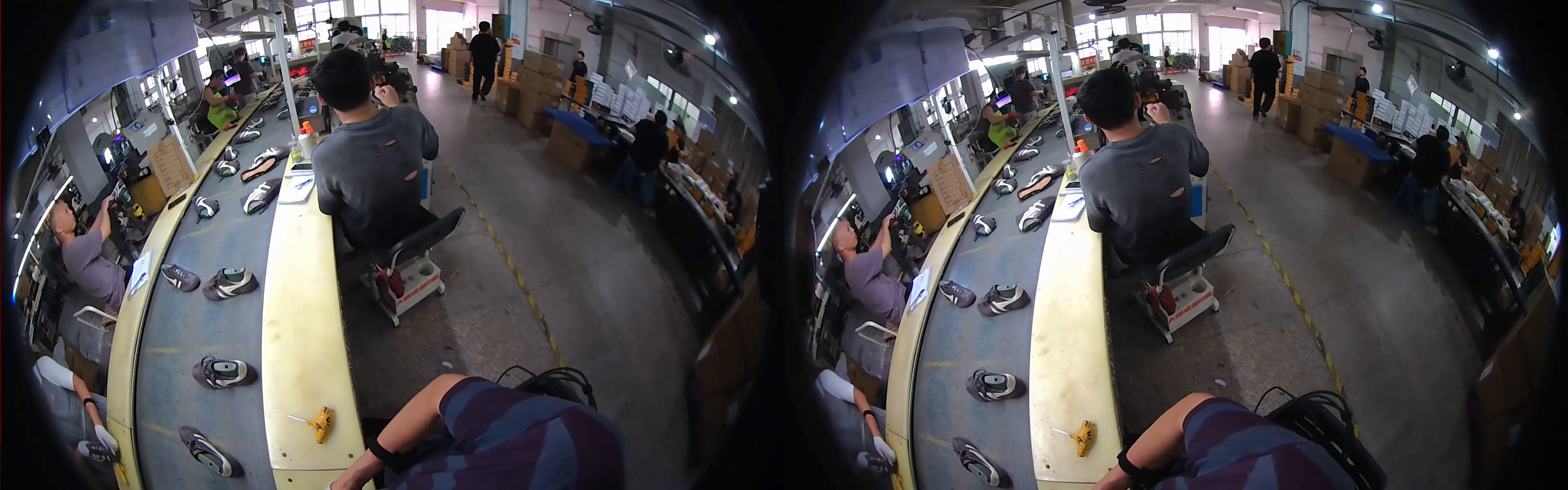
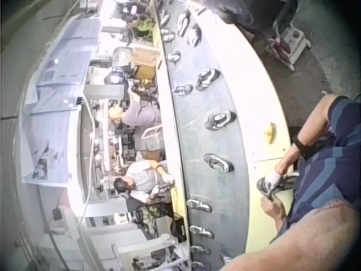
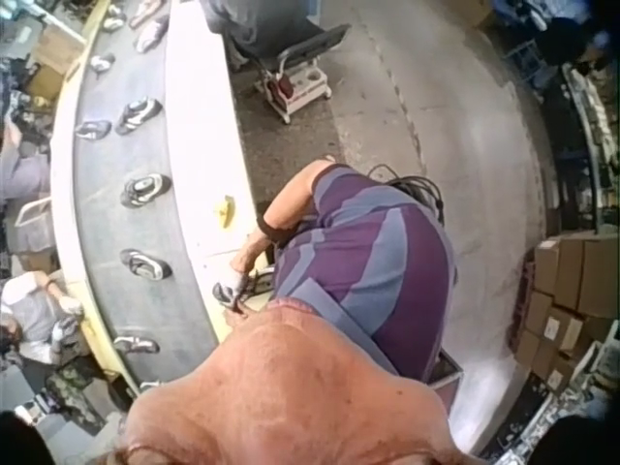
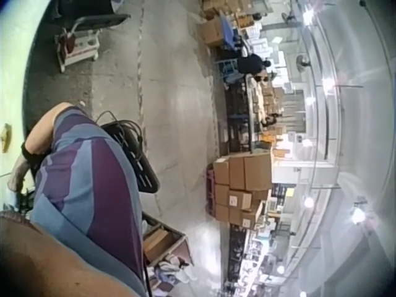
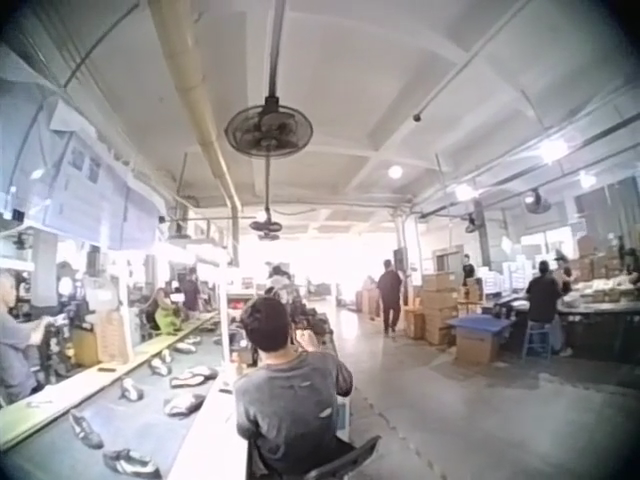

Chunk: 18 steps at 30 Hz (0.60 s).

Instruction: Insert laces and adjust the tongue of newly manufactured shoes on a conveyor belt.

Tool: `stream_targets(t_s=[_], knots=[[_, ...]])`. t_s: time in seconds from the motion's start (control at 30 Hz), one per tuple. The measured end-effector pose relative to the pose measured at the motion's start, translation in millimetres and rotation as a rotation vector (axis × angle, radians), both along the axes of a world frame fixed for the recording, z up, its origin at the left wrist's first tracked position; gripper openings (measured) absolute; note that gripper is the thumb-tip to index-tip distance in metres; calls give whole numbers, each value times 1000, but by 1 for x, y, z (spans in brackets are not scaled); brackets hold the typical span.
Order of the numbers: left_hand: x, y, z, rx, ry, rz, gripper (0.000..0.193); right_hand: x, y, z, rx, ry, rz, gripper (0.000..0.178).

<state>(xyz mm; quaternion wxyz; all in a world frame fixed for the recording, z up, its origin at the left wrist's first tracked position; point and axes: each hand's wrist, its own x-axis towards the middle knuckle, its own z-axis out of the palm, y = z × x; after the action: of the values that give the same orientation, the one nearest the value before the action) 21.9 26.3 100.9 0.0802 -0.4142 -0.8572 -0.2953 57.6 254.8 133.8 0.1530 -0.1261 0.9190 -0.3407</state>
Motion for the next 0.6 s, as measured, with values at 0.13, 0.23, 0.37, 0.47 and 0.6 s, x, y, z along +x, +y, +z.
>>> stream_targets(t_s=[0.13, 0.23, 0.37, 0.47, 0.6], knots=[[-4, -3, -16, 90, 83, 20, 15, -4, -1, 0, -3, 15, -15, 35], [-4, -7, -15, 56, 29, 41, 19, -2, 4, 6, -4, 26, -26, 34], [-2, -10, -15, 1, -54, 68, 23, 15, 23, 28, -7, 41, -43, 33], [0, -9, -14, -5, -91, 124, 28, -26, -2, 1, -8, 50, -54, 32], [3, -6, -6, -1, -85, 94, 25, -31, -1, 0, -15, 62, -72, 31]])
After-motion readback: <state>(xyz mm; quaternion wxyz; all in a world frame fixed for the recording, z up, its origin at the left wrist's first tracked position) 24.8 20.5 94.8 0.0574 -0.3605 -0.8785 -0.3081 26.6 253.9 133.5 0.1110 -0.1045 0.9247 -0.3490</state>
